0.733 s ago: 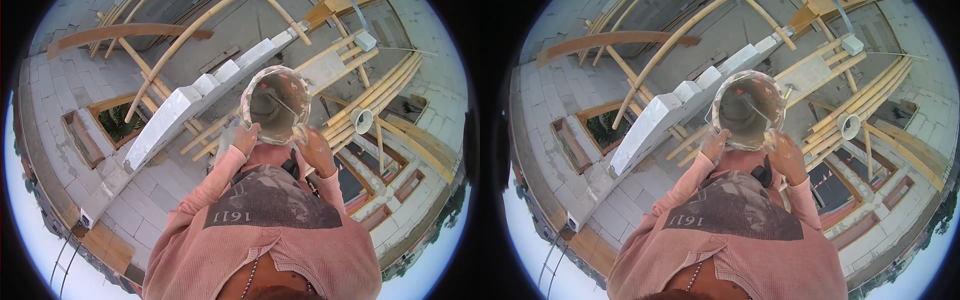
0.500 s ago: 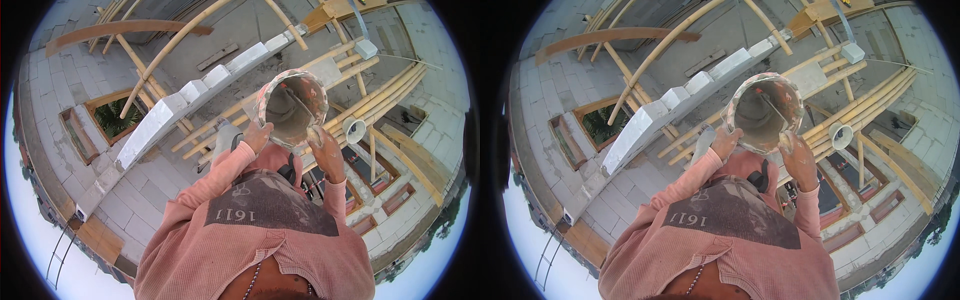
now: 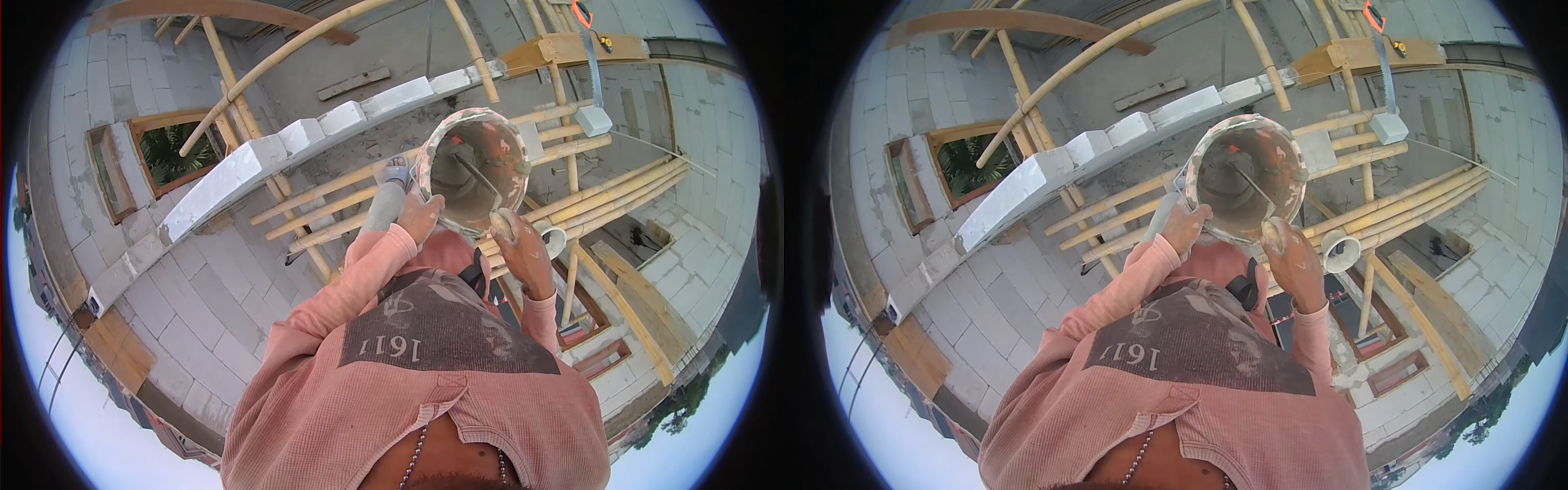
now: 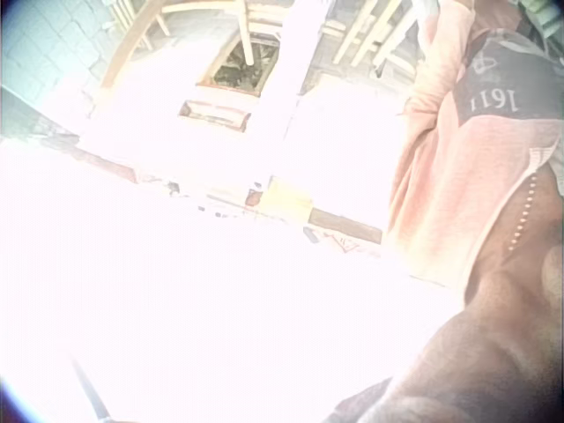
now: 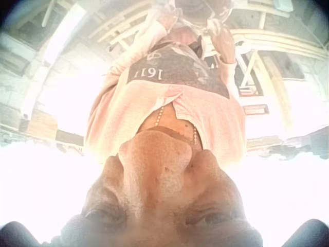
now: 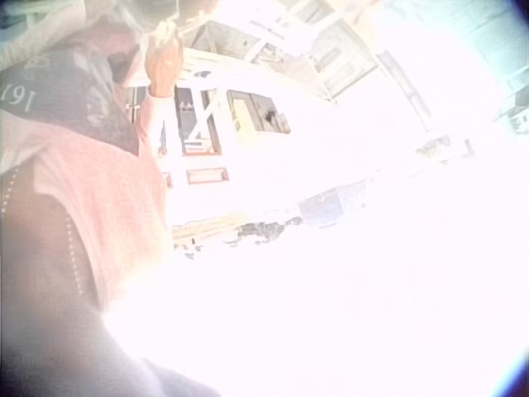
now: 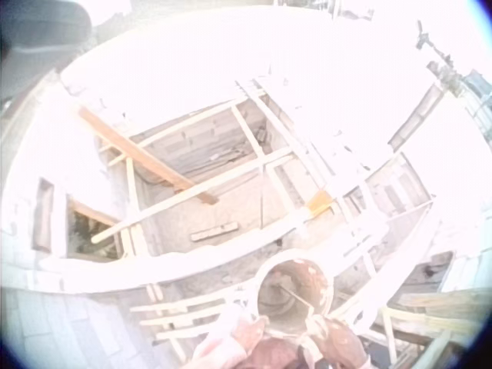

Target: The person applies mortar to the top of a concrete wall using a trowel and places a white brick onto the mortar, tapping it with a hammer to set it.

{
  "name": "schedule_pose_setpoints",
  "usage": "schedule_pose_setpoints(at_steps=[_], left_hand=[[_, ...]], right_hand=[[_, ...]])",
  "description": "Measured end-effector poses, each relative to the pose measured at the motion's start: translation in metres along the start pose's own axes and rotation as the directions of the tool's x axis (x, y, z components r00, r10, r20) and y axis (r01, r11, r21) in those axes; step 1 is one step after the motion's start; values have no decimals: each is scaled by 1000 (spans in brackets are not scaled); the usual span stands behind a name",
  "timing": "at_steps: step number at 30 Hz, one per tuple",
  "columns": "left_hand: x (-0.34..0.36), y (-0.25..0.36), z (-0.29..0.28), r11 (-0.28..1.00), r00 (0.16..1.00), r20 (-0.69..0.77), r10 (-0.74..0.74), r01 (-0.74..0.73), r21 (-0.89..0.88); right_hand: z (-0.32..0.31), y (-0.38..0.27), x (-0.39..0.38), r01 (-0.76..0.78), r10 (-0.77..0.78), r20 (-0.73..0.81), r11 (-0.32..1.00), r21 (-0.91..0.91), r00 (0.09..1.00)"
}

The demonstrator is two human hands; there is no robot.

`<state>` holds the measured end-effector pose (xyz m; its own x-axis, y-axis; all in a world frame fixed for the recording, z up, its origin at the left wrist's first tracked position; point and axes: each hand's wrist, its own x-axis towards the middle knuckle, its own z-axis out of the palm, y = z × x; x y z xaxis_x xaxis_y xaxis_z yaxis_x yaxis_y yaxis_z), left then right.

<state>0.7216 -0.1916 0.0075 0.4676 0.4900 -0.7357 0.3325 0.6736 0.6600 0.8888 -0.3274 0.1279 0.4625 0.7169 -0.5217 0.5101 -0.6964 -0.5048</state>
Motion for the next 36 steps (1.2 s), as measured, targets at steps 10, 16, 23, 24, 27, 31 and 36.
schedule_pose_setpoints(at_steps=[10,16,23,24,27,31,36], left_hand=[[-9,13,-18,975,997,74,-20,36,-221],[17,-15,-21,999,998,63,22,-20,-36],[-3,18,4,998,976,215,-29,38,-39],[-9,29,7,999,974,226,-29,38,-39],[-5,27,19,994,945,328,-6,-30,107],[14,11,37,961,950,310,-17,-70,266],[26,3,60,965,942,337,-3,-86,249]], right_hand=[[12,-19,-9,40,-42,-14,994,-106,999],[22,-27,-26,-6,6,-68,1000,9,998],[6,-51,-62,-225,247,-118,960,169,962],[8,-44,-67,-232,254,-126,958,167,959],[16,-21,-78,-253,273,-211,961,114,939],[16,-13,-82,-269,333,-246,927,261,910],[0,-15,-82,-316,493,-91,676,666,865]])
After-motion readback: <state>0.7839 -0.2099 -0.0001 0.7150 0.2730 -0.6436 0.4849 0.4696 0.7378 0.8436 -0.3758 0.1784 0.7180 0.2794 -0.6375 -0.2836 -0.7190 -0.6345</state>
